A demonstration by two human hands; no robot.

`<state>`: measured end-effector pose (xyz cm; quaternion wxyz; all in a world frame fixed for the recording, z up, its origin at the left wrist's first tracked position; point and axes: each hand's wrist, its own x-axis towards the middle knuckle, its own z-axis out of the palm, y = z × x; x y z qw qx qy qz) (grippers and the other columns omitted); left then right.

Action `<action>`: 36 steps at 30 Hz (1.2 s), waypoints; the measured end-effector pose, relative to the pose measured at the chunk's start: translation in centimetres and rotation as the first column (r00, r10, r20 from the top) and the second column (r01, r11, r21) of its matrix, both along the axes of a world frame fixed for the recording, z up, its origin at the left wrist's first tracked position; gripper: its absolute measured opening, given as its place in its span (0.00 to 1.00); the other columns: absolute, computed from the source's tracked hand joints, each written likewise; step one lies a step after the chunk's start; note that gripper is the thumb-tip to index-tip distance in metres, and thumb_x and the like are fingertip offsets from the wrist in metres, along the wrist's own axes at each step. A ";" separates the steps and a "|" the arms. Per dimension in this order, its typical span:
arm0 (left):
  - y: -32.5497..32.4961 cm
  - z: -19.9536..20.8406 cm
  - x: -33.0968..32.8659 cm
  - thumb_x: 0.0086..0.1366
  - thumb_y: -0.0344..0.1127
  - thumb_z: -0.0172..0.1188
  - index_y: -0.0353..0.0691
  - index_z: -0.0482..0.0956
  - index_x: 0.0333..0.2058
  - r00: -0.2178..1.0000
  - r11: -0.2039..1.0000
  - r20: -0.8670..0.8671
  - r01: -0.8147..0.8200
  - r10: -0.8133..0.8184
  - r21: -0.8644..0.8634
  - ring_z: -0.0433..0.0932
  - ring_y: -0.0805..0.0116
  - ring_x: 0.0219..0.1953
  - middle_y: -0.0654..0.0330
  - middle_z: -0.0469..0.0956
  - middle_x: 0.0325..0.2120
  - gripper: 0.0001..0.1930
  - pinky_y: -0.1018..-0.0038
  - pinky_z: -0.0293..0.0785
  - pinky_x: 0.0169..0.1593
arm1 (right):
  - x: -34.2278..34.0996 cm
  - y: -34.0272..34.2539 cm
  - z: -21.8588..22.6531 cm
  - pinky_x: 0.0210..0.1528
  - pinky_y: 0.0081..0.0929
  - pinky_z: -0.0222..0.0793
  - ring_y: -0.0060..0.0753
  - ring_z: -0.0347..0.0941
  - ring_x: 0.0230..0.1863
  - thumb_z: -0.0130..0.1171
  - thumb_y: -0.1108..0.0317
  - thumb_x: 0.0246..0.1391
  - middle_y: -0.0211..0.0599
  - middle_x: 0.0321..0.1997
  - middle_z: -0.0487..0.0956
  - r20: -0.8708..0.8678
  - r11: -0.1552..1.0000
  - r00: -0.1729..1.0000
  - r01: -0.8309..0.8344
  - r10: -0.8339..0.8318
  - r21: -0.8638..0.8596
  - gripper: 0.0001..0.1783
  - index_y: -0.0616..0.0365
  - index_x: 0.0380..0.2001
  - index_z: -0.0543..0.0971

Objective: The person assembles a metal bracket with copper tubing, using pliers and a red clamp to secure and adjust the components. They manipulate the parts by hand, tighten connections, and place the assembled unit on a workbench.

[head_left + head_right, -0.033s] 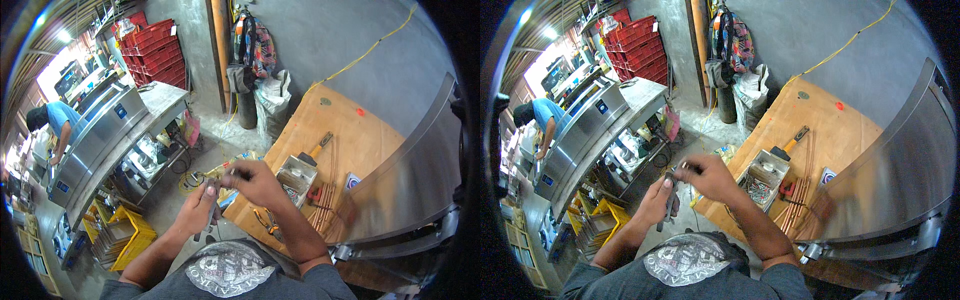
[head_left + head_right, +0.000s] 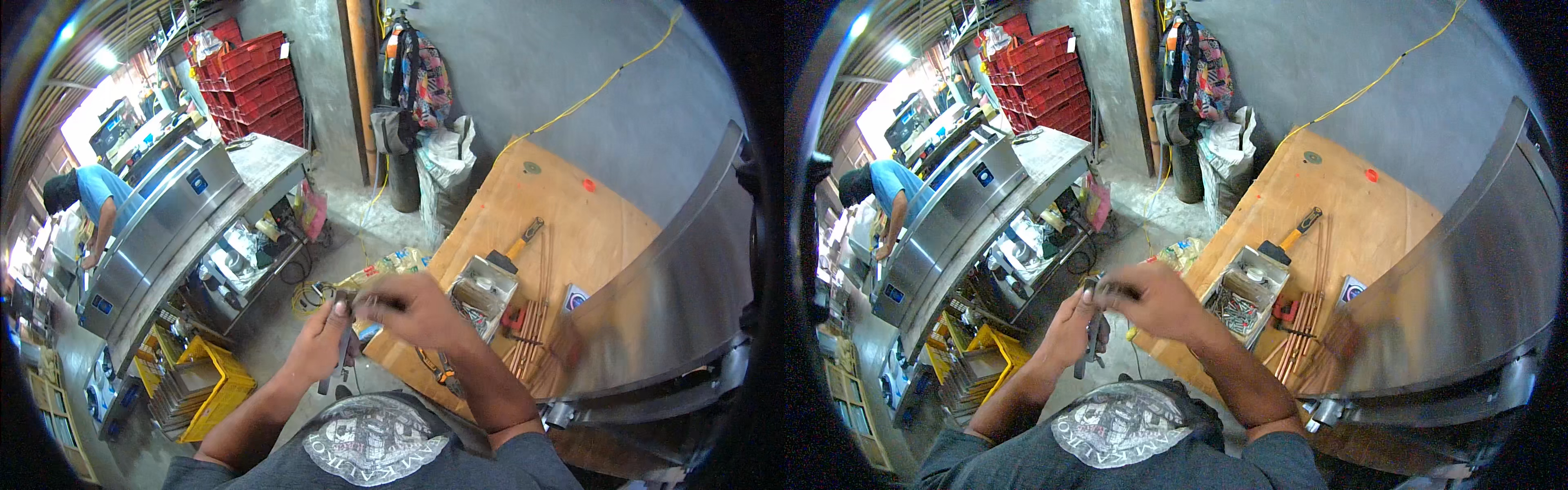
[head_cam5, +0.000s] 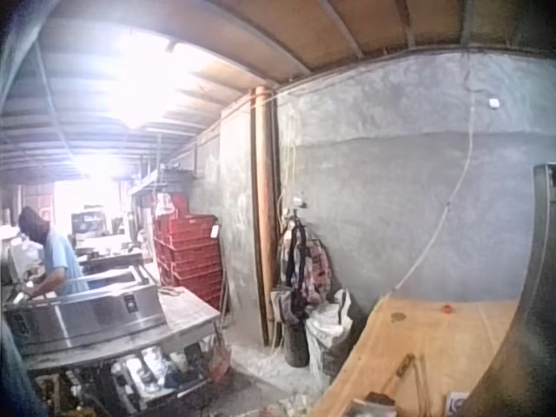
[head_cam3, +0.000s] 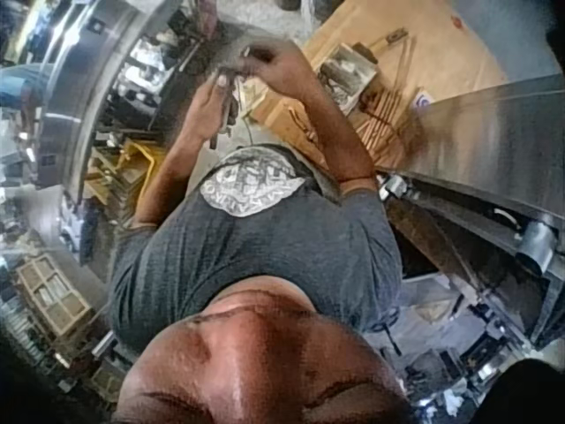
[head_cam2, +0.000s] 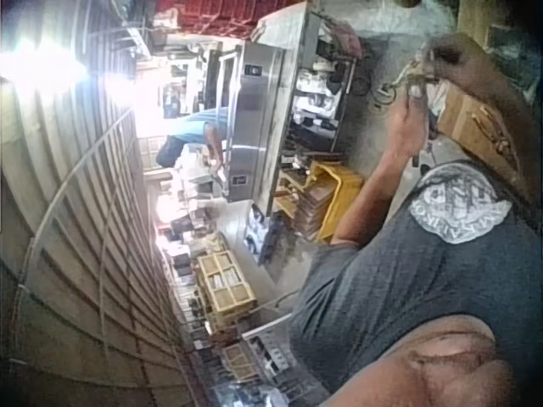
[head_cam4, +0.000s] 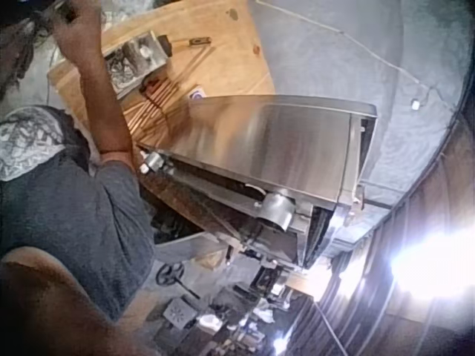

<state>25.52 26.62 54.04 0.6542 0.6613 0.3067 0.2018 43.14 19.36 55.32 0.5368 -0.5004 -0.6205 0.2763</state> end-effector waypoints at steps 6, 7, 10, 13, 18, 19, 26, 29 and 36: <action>1.0 1.1 0.1 0.72 0.56 0.41 0.39 0.71 0.47 0.992 0.988 0.041 -0.110 0.115 -0.111 0.71 0.78 0.22 0.66 0.74 0.25 0.25 0.80 0.69 0.25 | -0.6 -1.1 -1.0 0.28 0.21 0.66 0.19 0.69 0.26 0.60 0.57 0.58 0.28 0.24 0.77 -0.156 0.951 0.980 -0.164 0.126 -0.263 0.19 0.62 0.44 0.80; 1.0 1.5 0.1 0.71 0.57 0.41 0.39 0.70 0.47 0.995 0.991 0.045 -0.089 0.094 -0.100 0.71 0.77 0.22 0.65 0.74 0.23 0.25 0.80 0.69 0.24 | -0.2 -1.0 -0.4 0.31 0.23 0.67 0.20 0.70 0.28 0.59 0.56 0.59 0.30 0.26 0.78 -0.164 0.954 0.985 -0.108 0.063 -0.280 0.19 0.63 0.43 0.80; 0.8 2.0 0.0 0.71 0.57 0.40 0.39 0.68 0.46 0.998 0.996 0.048 -0.047 0.050 -0.069 0.71 0.76 0.19 0.64 0.72 0.20 0.25 0.79 0.69 0.23 | 1.2 -0.4 1.1 0.35 0.24 0.67 0.20 0.70 0.31 0.57 0.56 0.60 0.29 0.28 0.77 -0.247 0.932 0.967 -0.036 -0.058 -0.361 0.20 0.64 0.44 0.79; 0.0 1.6 -0.1 0.71 0.57 0.40 0.38 0.67 0.45 0.996 0.998 0.075 -0.050 0.053 -0.037 0.71 0.75 0.17 0.63 0.71 0.18 0.25 0.78 0.69 0.23 | 1.0 -0.7 1.2 0.33 0.21 0.65 0.17 0.67 0.29 0.59 0.58 0.58 0.27 0.28 0.76 -0.336 0.897 0.942 -0.148 -0.001 -0.416 0.19 0.64 0.44 0.79; -0.6 1.6 0.5 0.71 0.57 0.40 0.38 0.67 0.44 0.998 0.997 0.060 0.019 -0.024 0.077 0.71 0.74 0.16 0.62 0.71 0.17 0.25 0.77 0.68 0.22 | 0.3 -0.6 -1.0 0.31 0.24 0.66 0.22 0.69 0.28 0.63 0.69 0.51 0.28 0.24 0.74 -0.115 0.980 0.993 -0.008 -0.016 -0.199 0.13 0.61 0.41 0.80; -0.6 1.6 0.6 0.72 0.57 0.40 0.38 0.67 0.44 0.999 0.999 0.044 0.026 -0.028 0.043 0.71 0.74 0.17 0.61 0.71 0.18 0.25 0.77 0.68 0.22 | 0.4 -0.6 -0.9 0.32 0.24 0.66 0.23 0.70 0.28 0.61 0.71 0.51 0.29 0.26 0.75 0.065 0.988 0.992 0.116 -0.109 -0.100 0.13 0.61 0.42 0.79; -0.5 0.2 0.7 0.72 0.56 0.39 0.37 0.67 0.43 0.999 0.997 0.010 0.037 -0.036 -0.072 0.72 0.74 0.19 0.61 0.73 0.20 0.24 0.77 0.68 0.22 | -0.2 -1.1 -0.4 0.42 0.27 0.70 0.40 0.76 0.40 0.52 0.83 0.45 0.44 0.44 0.80 0.064 0.966 0.969 0.231 -0.239 0.118 0.18 0.59 0.40 0.79; -0.2 -0.2 1.0 0.72 0.56 0.39 0.38 0.68 0.45 0.999 0.999 0.046 0.029 -0.027 -0.042 0.71 0.75 0.19 0.61 0.72 0.20 0.24 0.77 0.68 0.22 | -0.8 -2.3 0.7 0.51 0.37 0.68 0.50 0.71 0.50 0.50 0.80 0.42 0.44 0.46 0.79 0.126 0.979 0.979 0.141 -0.160 0.148 0.15 0.57 0.34 0.80; 0.6 -1.0 1.3 0.72 0.56 0.40 0.40 0.70 0.50 0.984 0.992 0.136 -0.112 0.118 -0.053 0.70 0.77 0.20 0.64 0.72 0.21 0.25 0.79 0.69 0.22 | -0.9 -3.2 -0.7 0.65 0.50 0.50 0.59 0.59 0.65 0.54 0.78 0.36 0.35 0.51 0.79 0.327 0.993 0.942 0.044 -0.079 0.114 0.11 0.57 0.28 0.76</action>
